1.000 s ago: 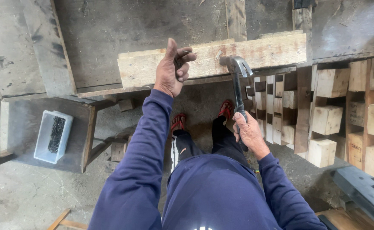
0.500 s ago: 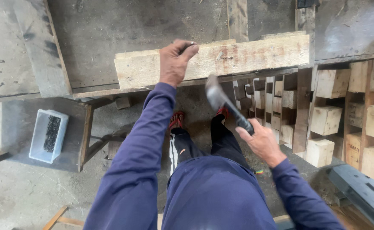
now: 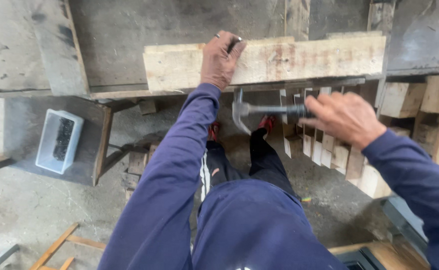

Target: The person selects nails from a container, places them on wooden planks, and hammers them in. They repeatedly position planks, drive nails, and move finished pieces aside while working at a cluttered workbench.

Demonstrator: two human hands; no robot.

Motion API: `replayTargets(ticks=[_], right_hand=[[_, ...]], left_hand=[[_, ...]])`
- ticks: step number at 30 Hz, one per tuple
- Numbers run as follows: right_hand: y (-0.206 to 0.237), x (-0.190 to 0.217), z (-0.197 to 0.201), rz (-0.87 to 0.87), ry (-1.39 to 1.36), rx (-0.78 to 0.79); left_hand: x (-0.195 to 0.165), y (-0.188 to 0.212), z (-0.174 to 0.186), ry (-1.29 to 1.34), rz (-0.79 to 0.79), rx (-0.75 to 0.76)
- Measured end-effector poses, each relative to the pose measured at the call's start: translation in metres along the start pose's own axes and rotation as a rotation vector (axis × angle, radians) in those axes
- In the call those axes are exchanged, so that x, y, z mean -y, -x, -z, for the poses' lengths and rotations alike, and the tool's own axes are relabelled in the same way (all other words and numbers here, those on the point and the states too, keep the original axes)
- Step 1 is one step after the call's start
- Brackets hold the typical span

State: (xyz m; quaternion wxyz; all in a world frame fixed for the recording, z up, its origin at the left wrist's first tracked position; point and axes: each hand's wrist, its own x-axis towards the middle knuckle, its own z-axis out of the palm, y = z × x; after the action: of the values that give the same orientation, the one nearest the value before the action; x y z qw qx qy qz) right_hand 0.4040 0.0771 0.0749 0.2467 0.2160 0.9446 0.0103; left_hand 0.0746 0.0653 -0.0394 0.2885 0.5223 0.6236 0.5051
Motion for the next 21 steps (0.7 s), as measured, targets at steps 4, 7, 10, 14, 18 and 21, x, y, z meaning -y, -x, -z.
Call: replayTargets(ticks=[4,7,10,14,18,21], right_hand=[[0.026,0.038,-0.010,0.011,-0.249,0.101],[0.052,0.070,-0.015,-0.149,-0.515,0.058],[0.062,0.099,-0.005,-0.452,-1.001,-0.011],[0.024,0.105,0.026,-0.627,-1.740,-0.291],[-0.030,0.067,0.053,-0.691,-1.890,-0.348],[-0.043,0.045,0.064,-0.811,-1.906,0.024]], left_hand=[[0.000,0.000,0.001,0.035,-0.005,-0.023],[-0.001,0.000,0.000,0.118,-0.021,-0.075],[-0.002,0.000,-0.002,0.228,0.033,-0.114],[-0.003,-0.001,-0.004,0.118,-0.081,-0.219],[-0.007,-0.003,-0.002,0.135,-0.037,-0.189],[-0.008,-0.004,0.000,0.085,-0.066,-0.189]])
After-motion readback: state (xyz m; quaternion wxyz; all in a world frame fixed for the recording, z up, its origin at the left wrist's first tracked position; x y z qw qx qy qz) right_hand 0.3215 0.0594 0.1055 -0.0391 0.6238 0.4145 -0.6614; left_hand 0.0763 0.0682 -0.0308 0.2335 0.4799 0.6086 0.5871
